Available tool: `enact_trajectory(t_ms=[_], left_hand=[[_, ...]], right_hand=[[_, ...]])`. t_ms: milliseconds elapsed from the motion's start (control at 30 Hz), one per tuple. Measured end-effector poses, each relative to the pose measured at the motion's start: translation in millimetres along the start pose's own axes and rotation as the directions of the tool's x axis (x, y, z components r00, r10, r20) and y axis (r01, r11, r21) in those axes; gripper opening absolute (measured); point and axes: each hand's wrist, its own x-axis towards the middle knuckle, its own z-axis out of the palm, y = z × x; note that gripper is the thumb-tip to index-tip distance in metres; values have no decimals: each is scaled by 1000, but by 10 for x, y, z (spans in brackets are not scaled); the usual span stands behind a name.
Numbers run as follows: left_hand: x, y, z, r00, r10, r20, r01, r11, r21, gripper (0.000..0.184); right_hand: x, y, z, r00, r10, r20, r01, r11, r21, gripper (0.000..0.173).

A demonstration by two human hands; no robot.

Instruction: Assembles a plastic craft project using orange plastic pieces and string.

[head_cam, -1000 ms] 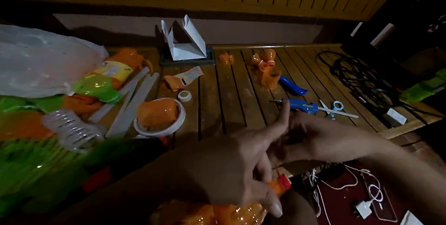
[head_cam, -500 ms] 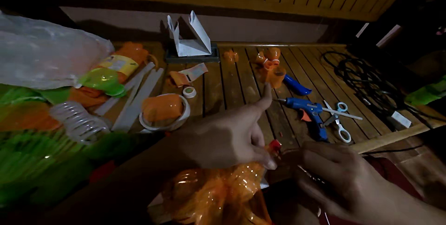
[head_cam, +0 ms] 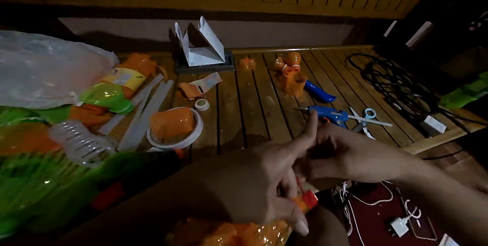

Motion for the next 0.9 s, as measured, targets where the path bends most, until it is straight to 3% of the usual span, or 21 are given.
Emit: enact_trajectory(t_ms=[100,167,267,333,367,467,567,633,700,800,900], left_hand=[[-7,4,-14,984,-123,-129,125,992,11,122],[22,11,-53,970,-202,-137,205,979,6,122],[43,33,-80,948,-263,-181,274,961,39,121],[24,54,-96,939,-279,-200,283,959,-12,119],[11,64,-108,941,-276,-194,272,961,-49,119],[-23,62,-117,952,-213,-220,199,976,-85,119],[-20,66,-110,970,-123,-209,111,991,-70,121],[-14,85,-100,980,-111,-164,96,991,-92,122],[-11,91,-75,989,-83,-123,70,992,-101,123],[10,60,-41,999,-21,-48,18,997,-70,124],[29,-5,-8,999,-34,-40,34,999,-4,121]], right_hand=[[-2,-108,47,991,-44,-125,32,995,-95,17],[-57,-107,109,965,-188,-181,149,967,-205,12],[-187,-38,217,866,-479,-141,317,746,-586,18],[-298,43,283,806,-583,-104,315,572,-757,20],[-345,100,301,787,-607,-111,304,538,-786,20],[-437,312,303,771,-602,-207,330,656,-679,22],[-445,503,285,823,-476,-311,376,866,-331,17],[-421,545,243,895,-357,-269,341,934,-104,13],[-354,526,160,965,-229,-130,238,970,59,10],[-186,364,15,998,-50,28,47,995,84,15],[-38,111,-50,1000,-10,18,10,1000,10,22]])
